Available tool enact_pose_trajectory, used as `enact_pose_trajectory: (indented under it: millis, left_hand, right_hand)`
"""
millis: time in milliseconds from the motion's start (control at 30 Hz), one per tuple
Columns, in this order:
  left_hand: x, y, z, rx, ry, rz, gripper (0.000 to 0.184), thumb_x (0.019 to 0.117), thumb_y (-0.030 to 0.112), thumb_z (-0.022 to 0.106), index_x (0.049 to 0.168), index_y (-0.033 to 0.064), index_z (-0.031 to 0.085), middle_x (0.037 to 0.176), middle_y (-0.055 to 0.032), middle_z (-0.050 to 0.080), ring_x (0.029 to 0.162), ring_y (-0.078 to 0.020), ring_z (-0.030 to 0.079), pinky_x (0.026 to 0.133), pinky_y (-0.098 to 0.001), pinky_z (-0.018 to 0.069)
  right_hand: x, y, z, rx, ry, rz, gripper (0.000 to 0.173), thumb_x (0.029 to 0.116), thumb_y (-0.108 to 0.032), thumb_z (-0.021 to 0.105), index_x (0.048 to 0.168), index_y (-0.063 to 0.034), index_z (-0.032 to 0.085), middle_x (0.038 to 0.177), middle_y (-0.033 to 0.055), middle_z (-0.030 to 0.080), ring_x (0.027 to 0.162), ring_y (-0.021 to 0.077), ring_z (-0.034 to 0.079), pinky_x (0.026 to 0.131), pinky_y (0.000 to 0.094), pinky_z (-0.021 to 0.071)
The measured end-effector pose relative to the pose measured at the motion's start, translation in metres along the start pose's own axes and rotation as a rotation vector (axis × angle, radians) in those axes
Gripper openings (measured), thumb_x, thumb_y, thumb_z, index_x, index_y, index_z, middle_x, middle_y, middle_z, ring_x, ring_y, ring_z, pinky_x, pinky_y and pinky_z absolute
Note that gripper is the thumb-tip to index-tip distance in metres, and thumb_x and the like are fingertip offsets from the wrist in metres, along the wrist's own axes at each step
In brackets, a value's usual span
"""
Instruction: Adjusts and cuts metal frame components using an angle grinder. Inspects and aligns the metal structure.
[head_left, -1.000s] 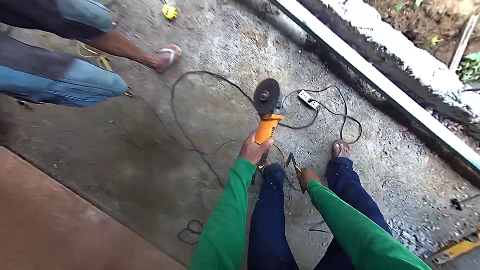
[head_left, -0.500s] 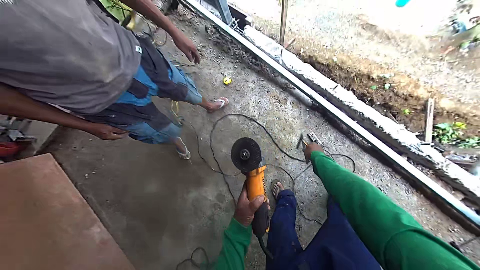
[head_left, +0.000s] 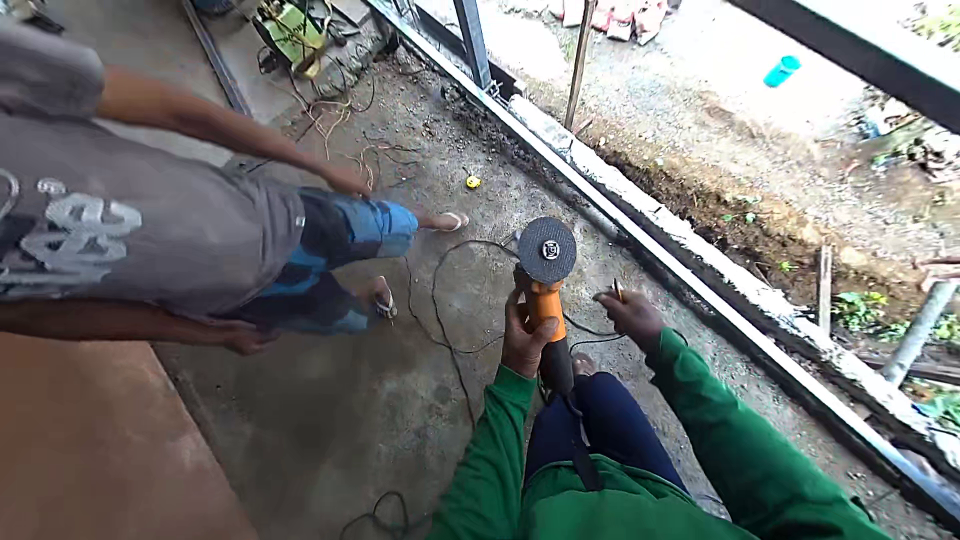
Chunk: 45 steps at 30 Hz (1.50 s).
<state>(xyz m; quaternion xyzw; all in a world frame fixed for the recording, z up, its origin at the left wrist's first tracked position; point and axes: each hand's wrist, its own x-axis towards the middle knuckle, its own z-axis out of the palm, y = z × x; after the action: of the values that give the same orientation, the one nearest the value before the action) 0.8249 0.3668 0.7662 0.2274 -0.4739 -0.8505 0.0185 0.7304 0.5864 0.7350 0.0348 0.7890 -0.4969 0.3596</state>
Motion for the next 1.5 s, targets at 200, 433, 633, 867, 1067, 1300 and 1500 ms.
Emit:
enact_pose_trajectory:
  millis: [200,433,633,867,1067,1300,1500]
  left_hand:
    - [0.034,0.028,0.057,0.091,-0.031,-0.045,0.119,0.0649,0.050,0.093,0.158,0.0172,0.026,0.115,-0.0167,0.068,0.085,-0.0279,0.072,0.074,-0.0475,0.0639]
    - [0.142,0.043,0.093,0.041,0.073,-0.054,0.091,0.0889,0.018,0.070,0.163,0.0205,0.017,0.120,-0.0249,0.063,0.087,-0.0353,0.070,0.073,-0.0514,0.0623]
    - [0.216,0.039,0.118,0.013,0.108,-0.092,0.091,0.0879,0.021,0.072,0.163,0.0201,0.020,0.118,-0.0272,0.063,0.084,-0.0377,0.070,0.072,-0.0537,0.0620]
    - [0.248,0.066,0.131,-0.013,-0.011,-0.232,0.077,0.0892,0.039,0.075,0.152,0.0201,0.036,0.108,-0.0192,0.067,0.075,-0.0312,0.070,0.064,-0.0476,0.0616]
    - [0.308,0.066,0.131,-0.064,-0.030,-0.199,0.066,0.0910,0.031,0.071,0.146,0.0107,0.040,0.095,-0.0212,0.067,0.069,-0.0323,0.069,0.062,-0.0483,0.0617]
    - [0.381,0.112,0.090,-0.068,-0.203,-0.363,0.061,0.0944,0.021,0.063,0.147,0.0042,0.035,0.098,-0.0248,0.066,0.070,-0.0339,0.069,0.062,-0.0475,0.0624]
    - [0.415,0.165,0.029,-0.023,-0.313,-0.481,0.075,0.0868,0.020,0.069,0.149,0.0057,0.030,0.105,-0.0259,0.066,0.071,-0.0341,0.070,0.062,-0.0475,0.0629]
  right_hand:
    - [-0.049,-0.024,0.009,0.328,-0.109,-0.117,0.035,0.1073,-0.032,0.052,0.123,-0.0057,0.070,0.081,-0.0006,0.069,0.049,0.0050,0.048,0.047,0.0241,0.0435]
    - [-0.034,-0.054,-0.025,0.218,-0.038,-0.249,0.035,0.1055,-0.034,0.053,0.122,-0.0093,0.072,0.093,-0.0019,0.075,0.058,0.0033,0.055,0.055,0.0256,0.0482]
    - [0.013,-0.122,-0.048,-0.298,-0.033,-0.073,0.046,0.0945,-0.054,0.065,0.103,-0.0091,0.073,0.085,0.0092,0.070,0.078,0.0242,0.067,0.074,0.0513,0.0544]
    - [0.052,-0.176,-0.051,-0.428,0.059,0.053,0.042,0.0947,-0.048,0.060,0.090,-0.0071,0.069,0.081,0.0123,0.068,0.081,0.0312,0.068,0.073,0.0571,0.0527]
    - [0.093,-0.196,-0.043,-0.263,0.186,0.084,0.034,0.0947,-0.040,0.062,0.089,-0.0070,0.070,0.079,0.0105,0.069,0.078,0.0276,0.068,0.074,0.0545,0.0527]
    - [0.133,-0.232,-0.043,-0.152,0.230,0.054,0.060,0.0997,-0.057,0.056,0.132,-0.0058,0.060,0.093,0.0142,0.067,0.083,0.0303,0.067,0.080,0.0556,0.0555]
    - [0.186,-0.278,-0.020,-0.234,0.611,-0.034,0.041,0.1094,-0.029,0.043,0.137,-0.0085,0.065,0.123,0.0179,0.068,0.119,0.0312,0.063,0.106,0.0511,0.0483]
